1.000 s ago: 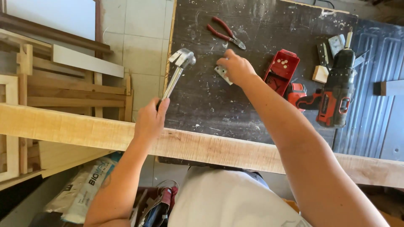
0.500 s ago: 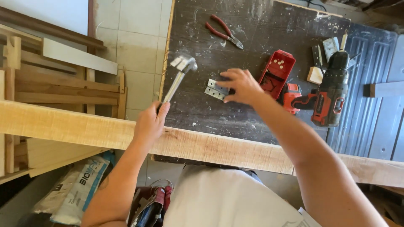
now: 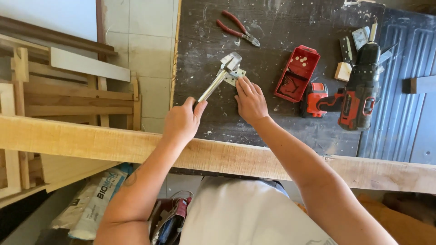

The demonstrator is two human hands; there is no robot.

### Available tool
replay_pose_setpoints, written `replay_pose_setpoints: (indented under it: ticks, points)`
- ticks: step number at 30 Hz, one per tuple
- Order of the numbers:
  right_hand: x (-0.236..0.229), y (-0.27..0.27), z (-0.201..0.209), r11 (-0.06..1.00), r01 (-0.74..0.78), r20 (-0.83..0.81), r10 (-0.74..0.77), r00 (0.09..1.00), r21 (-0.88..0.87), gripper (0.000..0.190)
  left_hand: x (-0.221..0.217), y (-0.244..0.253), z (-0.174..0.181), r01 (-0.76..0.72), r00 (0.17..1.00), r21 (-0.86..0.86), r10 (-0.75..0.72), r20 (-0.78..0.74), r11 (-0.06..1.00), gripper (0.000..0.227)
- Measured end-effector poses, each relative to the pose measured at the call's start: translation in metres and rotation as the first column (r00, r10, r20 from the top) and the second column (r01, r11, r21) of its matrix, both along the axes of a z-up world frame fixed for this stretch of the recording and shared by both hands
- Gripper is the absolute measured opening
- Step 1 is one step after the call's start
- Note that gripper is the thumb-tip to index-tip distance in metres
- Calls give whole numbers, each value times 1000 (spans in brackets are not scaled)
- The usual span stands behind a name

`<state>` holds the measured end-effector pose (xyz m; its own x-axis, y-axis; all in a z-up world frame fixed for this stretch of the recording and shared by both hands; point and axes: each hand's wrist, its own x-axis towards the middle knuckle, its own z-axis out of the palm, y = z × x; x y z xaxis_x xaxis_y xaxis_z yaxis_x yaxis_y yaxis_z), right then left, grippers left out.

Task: Attaching metal hinges to a wooden board using a power drill, screws, and a hammer for alignment.

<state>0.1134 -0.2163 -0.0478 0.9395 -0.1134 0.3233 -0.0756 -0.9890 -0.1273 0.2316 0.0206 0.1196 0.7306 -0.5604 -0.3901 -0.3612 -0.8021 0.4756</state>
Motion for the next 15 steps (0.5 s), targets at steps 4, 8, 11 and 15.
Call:
replay_pose_setpoints:
  ticks: [4,8,11,15]
  points:
    - [3,4,9,999,19,-16,-20,1000,-28,48,-1,-13,-25,75,997,164,-69,-40,984,66]
    - [10,3,18,996,38,-57,-43,997,-86,54,8,-24,-17,98,995,183,-97,-15,978,63]
    - [9,8,12,997,30,-90,-36,995,-71,60,10,-16,-6,78,997,158,-79,4,984,64]
    - [12,9,17,997,55,-106,-61,992,-58,59,14,-14,-16,67,998,250,-62,-27,966,68]
